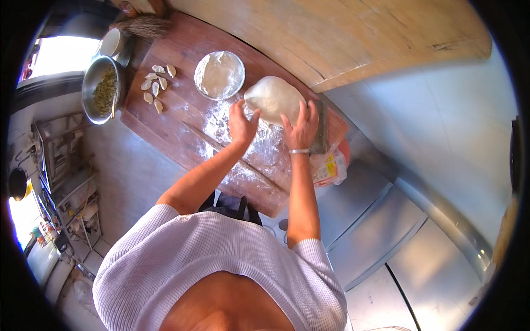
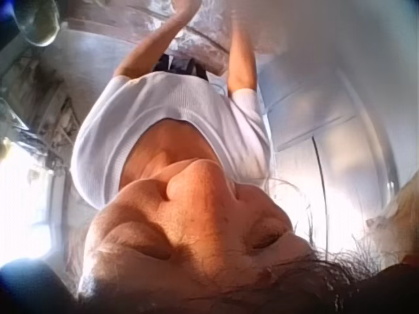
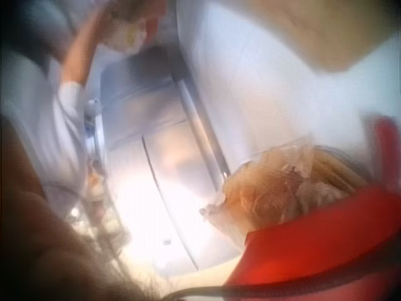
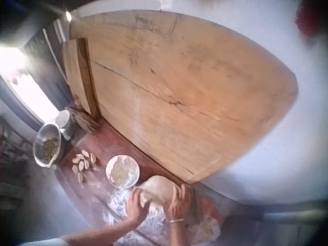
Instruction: The person rolls a piece of dough into a long rope on a floured wooden board, cuts it into small pieces with a cleaver, and then flattens each piece into a round wrapper using a small rolling pin. A bowl of filling is visible nearby.
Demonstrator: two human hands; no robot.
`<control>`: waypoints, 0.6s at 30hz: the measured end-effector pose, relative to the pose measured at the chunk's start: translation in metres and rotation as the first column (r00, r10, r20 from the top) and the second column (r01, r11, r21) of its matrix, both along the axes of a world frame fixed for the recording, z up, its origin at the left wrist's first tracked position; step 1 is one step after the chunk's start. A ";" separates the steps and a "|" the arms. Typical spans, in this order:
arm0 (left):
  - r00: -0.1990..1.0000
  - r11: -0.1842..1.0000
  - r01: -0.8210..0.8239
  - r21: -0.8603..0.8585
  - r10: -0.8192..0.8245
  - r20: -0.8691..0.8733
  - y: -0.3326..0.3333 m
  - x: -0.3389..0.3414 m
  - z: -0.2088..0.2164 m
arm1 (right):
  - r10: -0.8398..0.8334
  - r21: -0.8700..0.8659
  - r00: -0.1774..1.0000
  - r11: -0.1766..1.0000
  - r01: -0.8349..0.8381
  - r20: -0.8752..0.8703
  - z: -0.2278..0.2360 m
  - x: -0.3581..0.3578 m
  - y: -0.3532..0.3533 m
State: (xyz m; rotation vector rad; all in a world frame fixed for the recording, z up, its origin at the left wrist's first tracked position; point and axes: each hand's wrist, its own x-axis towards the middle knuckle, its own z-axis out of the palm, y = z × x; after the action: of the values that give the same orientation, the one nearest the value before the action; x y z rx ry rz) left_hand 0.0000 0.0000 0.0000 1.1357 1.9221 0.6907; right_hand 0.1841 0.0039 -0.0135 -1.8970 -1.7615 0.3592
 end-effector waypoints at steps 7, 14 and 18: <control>0.660 0.659 0.718 0.225 -0.542 -0.520 0.089 0.054 0.007 | 0.094 -0.042 0.957 0.995 -0.085 0.275 -0.040 -0.018 0.066; 0.713 0.773 0.617 0.150 -0.468 -0.522 0.089 0.033 -0.024 | -0.084 -0.190 0.903 0.965 0.179 0.422 -0.025 -0.047 0.049; 0.874 0.778 0.484 0.400 -0.450 -0.183 0.079 0.022 -0.057 | -0.283 -0.115 0.949 0.947 0.300 0.143 -0.043 -0.055 0.037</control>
State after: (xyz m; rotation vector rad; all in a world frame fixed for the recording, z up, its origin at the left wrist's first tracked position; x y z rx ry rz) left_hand 0.0217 0.0792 -0.0570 1.8680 1.4721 0.8207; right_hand 0.1292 0.0412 -0.0570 -2.2843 -1.5310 0.2603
